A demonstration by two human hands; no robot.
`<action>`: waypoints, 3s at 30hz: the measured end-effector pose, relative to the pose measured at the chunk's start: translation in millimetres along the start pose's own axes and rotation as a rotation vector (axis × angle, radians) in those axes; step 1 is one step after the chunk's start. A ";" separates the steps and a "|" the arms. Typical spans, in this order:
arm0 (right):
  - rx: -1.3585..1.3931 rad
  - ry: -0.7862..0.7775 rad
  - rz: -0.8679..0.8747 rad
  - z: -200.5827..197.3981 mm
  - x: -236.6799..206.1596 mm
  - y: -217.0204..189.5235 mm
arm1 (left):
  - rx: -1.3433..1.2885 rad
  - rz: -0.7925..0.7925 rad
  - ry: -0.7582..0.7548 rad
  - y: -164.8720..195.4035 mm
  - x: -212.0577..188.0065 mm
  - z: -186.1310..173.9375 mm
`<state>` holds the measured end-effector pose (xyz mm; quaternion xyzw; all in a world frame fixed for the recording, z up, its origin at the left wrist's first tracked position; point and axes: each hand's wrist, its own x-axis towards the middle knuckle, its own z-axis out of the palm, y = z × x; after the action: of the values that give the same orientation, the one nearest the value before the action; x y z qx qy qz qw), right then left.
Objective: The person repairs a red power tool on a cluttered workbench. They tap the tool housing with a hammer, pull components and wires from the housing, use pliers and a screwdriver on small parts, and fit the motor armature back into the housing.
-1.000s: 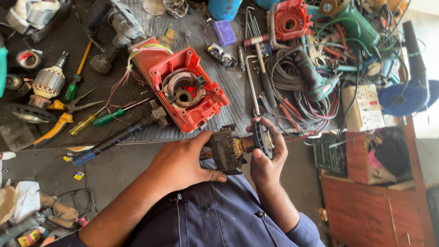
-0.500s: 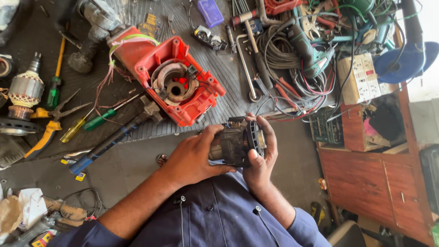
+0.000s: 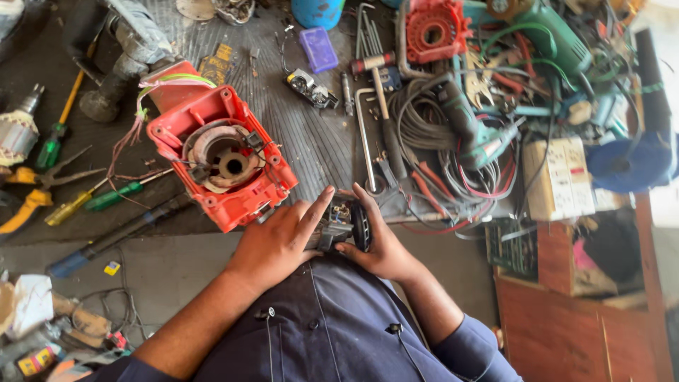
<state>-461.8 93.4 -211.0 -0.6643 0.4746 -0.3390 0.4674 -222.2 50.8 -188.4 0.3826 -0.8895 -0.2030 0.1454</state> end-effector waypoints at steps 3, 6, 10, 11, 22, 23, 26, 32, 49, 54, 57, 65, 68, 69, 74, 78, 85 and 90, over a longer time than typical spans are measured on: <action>-0.021 -0.001 -0.109 -12.1 10.2 23.1 | 0.040 -0.088 0.098 9.7 8.3 9.2; -0.081 -0.021 -0.224 -23.5 19.1 37.2 | 0.042 -0.223 0.090 16.9 17.3 18.0; -0.223 -0.051 -0.372 -35.7 31.5 53.8 | -0.110 -0.168 0.214 19.8 26.7 25.1; -0.231 -0.066 -0.371 -36.1 31.2 57.8 | -0.139 -0.181 0.221 20.2 27.9 26.4; 0.076 -0.095 -0.207 -29.1 20.3 93.8 | -0.290 -0.139 0.260 29.4 28.0 45.5; 0.054 -0.070 -0.225 -28.5 20.9 94.6 | -0.259 -0.109 0.277 27.7 28.2 46.9; -0.075 -0.001 -0.276 -26.0 23.1 94.3 | -0.259 -0.069 0.316 21.3 31.3 52.1; -0.097 -0.065 -0.312 -34.4 39.8 88.6 | -0.249 -0.059 0.355 16.6 39.3 64.4; -0.057 -0.101 -0.121 -40.5 30.8 69.3 | -0.617 -0.080 0.215 2.2 27.2 58.2; -0.124 -0.068 -0.161 -36.2 34.9 72.2 | -0.635 -0.154 0.319 7.3 30.4 72.3; -0.143 -0.050 -0.250 -34.7 37.9 76.2 | -0.613 -0.201 0.354 10.6 33.2 77.2; -0.145 -0.091 -0.298 -40.8 42.8 72.7 | -0.635 -0.236 0.382 14.2 36.6 76.5; -0.125 -0.096 -0.346 -42.7 45.8 69.7 | -0.639 -0.239 0.386 14.0 37.6 77.7; -0.115 -0.098 -0.336 -42.4 46.0 69.1 | -0.639 -0.241 0.388 14.1 38.1 78.5; -0.091 -0.105 -0.288 -41.3 44.2 70.5 | -0.608 -0.288 0.401 16.3 41.1 83.0; -0.121 -0.085 -0.293 -40.4 44.6 74.8 | -0.559 -0.323 0.395 17.1 43.7 85.1; -0.115 -0.060 -0.291 -38.3 42.8 76.5 | -0.592 -0.349 0.382 16.8 44.3 89.3; -0.118 -0.064 -0.302 -38.3 44.7 72.7 | -0.715 -0.242 0.355 5.2 37.1 85.0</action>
<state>-504.6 31.4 -266.5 -0.7650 0.3731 -0.3556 0.3862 -285.3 47.8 -256.5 0.4389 -0.6726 -0.4458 0.3953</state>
